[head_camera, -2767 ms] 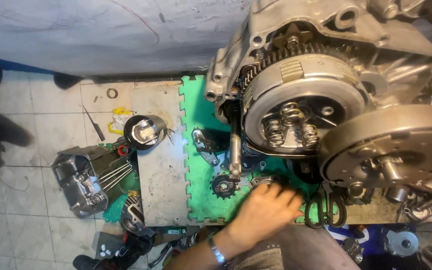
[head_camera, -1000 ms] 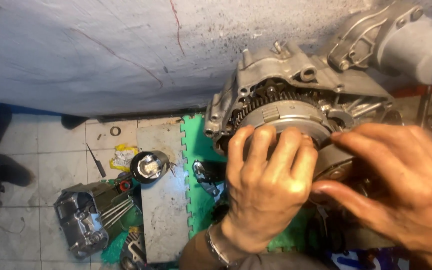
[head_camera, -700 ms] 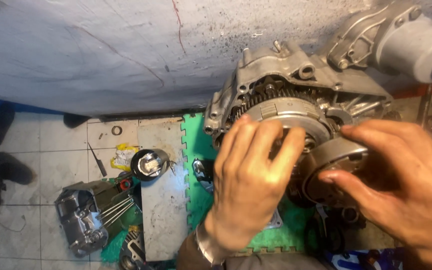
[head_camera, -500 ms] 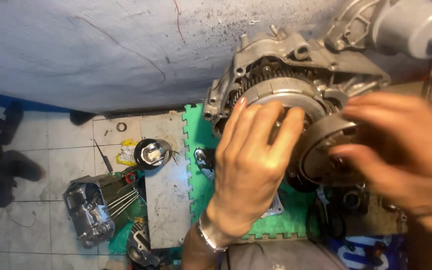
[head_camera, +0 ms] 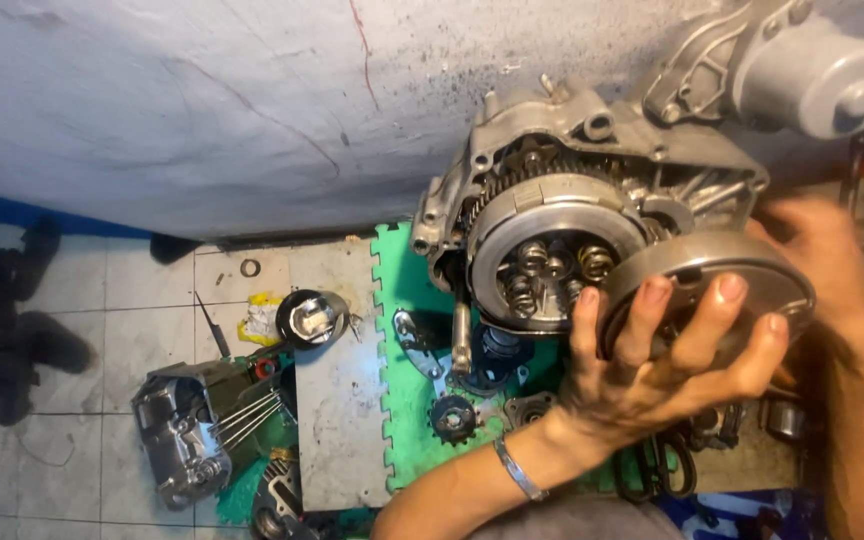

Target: The person assembles a motorcycle clutch on an engine mounted at a workbench. They fit a clutch plate onto the hub, install a spring, pick up a small bearing plate from the bench, align it with the clutch assembly, and press the clutch components together by hand.

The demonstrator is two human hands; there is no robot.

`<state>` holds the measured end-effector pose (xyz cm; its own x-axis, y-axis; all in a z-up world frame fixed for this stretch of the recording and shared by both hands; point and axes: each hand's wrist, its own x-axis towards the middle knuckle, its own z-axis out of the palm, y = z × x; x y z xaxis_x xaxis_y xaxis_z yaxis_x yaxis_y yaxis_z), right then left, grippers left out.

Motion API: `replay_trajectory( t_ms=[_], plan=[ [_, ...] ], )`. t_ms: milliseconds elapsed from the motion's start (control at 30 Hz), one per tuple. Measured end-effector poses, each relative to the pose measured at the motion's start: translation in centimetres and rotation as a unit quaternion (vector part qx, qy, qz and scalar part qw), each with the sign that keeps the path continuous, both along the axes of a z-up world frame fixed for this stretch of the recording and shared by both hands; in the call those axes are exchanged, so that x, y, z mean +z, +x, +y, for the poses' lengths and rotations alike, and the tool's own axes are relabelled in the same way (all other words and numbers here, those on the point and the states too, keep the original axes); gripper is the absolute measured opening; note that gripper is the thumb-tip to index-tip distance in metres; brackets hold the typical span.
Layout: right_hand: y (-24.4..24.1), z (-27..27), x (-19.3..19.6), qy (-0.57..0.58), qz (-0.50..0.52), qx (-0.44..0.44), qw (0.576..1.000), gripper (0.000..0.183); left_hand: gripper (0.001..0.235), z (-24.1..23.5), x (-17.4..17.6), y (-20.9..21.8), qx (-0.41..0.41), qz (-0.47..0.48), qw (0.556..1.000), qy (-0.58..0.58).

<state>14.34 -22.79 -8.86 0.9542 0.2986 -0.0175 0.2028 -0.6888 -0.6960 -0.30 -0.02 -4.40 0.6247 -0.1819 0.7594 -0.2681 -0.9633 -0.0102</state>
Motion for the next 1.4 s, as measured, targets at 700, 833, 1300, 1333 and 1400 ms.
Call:
replay_trajectory(
  t_ms=[700, 833, 1300, 1333, 1400],
  plan=[
    [-15.7, 1.5, -2.7, 0.162, -0.044, -0.113, 0.979, 0.025, 0.019, 12.3, -4.4, -15.4, -0.010, 0.323, 0.897, -0.303],
    [-19.9, 5.0, -3.8, -0.027, -0.115, 0.054, 0.992, 0.023, 0.049, 9.9, -3.8, -12.5, -0.062, 0.405, 0.889, -0.202],
    [-20.3, 11.5, 5.3, 0.168, -0.178, 0.096, 0.965, 0.041, 0.048, 10.5, -3.5, -11.6, -0.318, 0.402, 0.602, -0.612],
    [-19.9, 12.2, 6.6, 0.188, -0.193, 0.105, 0.957, 0.052, 0.047, 10.2, -5.3, -12.5, -0.295, 0.434, 0.529, -0.667],
    [-19.5, 12.4, 7.8, 0.187, -0.195, 0.096, 0.958, 0.053, 0.048, 10.0, -2.5, -11.3, -0.248, 0.436, 0.542, -0.675]
  ],
)
